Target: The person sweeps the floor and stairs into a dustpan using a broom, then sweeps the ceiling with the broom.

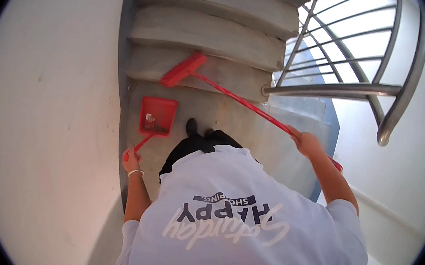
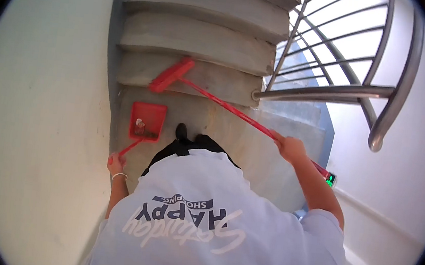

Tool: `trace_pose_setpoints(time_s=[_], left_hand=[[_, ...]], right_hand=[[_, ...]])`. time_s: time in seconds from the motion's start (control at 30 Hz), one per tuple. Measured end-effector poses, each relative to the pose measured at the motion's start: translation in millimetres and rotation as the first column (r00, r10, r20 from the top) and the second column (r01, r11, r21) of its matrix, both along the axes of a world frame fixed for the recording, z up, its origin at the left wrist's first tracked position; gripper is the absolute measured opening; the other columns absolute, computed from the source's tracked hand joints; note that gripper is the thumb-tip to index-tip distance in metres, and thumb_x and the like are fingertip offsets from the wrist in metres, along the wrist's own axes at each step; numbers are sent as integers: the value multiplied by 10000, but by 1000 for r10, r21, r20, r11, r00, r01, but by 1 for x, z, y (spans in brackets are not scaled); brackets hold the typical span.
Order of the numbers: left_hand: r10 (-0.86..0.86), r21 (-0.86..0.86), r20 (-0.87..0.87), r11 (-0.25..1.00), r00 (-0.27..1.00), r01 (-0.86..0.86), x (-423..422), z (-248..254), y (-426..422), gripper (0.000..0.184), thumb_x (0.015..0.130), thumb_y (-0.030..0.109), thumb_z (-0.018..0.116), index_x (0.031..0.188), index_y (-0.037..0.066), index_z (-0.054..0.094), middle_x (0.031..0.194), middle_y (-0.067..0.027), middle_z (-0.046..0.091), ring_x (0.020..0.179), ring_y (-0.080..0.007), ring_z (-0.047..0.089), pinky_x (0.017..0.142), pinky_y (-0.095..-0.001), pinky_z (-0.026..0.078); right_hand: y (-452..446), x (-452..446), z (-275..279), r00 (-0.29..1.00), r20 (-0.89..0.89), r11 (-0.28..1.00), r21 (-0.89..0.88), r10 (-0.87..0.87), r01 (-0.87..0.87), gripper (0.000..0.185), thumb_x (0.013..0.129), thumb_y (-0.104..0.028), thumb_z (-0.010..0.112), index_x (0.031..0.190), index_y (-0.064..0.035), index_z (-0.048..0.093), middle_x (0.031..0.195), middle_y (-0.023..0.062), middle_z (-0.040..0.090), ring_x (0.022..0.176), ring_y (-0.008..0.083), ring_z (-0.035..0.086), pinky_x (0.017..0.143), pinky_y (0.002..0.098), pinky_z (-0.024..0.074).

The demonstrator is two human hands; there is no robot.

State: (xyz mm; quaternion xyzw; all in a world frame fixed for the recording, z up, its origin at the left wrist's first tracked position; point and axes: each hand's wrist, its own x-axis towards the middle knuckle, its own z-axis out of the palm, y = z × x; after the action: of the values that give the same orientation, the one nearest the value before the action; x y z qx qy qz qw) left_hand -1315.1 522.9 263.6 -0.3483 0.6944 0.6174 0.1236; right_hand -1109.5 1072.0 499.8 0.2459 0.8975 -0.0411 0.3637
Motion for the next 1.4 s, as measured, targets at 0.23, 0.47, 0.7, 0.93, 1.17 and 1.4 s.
trace_pose_setpoints(time_s=[0.23, 0.47, 0.7, 0.93, 1.17, 1.4], left_hand=[[-134, -26, 56, 990, 989, 136, -32, 10, 15, 196, 791, 198, 600, 907, 46, 559, 658, -27, 509, 488, -112, 484, 413, -235, 418], [-267, -36, 22, 963, 963, 268, -18, 21, 50, 203, 793, 204, 597, 924, 52, 565, 653, -24, 506, 487, -112, 483, 400, -243, 418], [-262, -87, 26, 961, 965, 264, 10, 32, 78, 214, 795, 246, 576, 898, 60, 554, 671, -73, 558, 547, -170, 551, 472, -299, 481], [-232, -49, 55, 971, 971, 234, 24, 72, 116, 215, 801, 233, 563, 909, 47, 556, 663, -72, 557, 537, -170, 547, 484, -282, 478], [-281, -80, 104, 954, 954, 290, 27, 91, 122, 242, 802, 235, 558, 945, 40, 545, 683, -84, 564, 542, -182, 555, 478, -297, 484], [-359, -72, 133, 926, 924, 370, 37, 98, 125, 250, 799, 198, 569, 997, 49, 534, 703, -82, 564, 542, -168, 548, 461, -287, 486]], right_hand=[[0, 30, -80, 986, -86, 987, -88, -139, 132, 398, 899, -348, 398, 1296, -361, 368, 868, 152, 624, 797, 350, 593, 701, 452, 464], [14, 158, -62, 935, -80, 938, -51, -345, 342, 396, 894, -331, 412, 1289, -341, 394, 873, 147, 626, 801, 354, 591, 700, 453, 460], [-6, 241, -67, 833, -210, 858, -86, -512, 506, 383, 895, -330, 411, 1278, -319, 412, 901, 160, 622, 814, 355, 590, 708, 457, 460], [-27, 248, -93, 770, -127, 780, -57, -625, 623, 370, 893, -335, 420, 1262, -317, 434, 873, 163, 623, 794, 358, 591, 698, 453, 463], [-60, 259, -46, 686, -219, 718, -152, -694, 679, 393, 892, -333, 427, 1284, -308, 401, 847, 175, 621, 772, 365, 594, 670, 467, 456], [-57, 248, -101, 662, -278, 715, -188, -696, 674, 403, 890, -309, 427, 1291, -278, 395, 906, 194, 613, 839, 370, 583, 715, 456, 454]])
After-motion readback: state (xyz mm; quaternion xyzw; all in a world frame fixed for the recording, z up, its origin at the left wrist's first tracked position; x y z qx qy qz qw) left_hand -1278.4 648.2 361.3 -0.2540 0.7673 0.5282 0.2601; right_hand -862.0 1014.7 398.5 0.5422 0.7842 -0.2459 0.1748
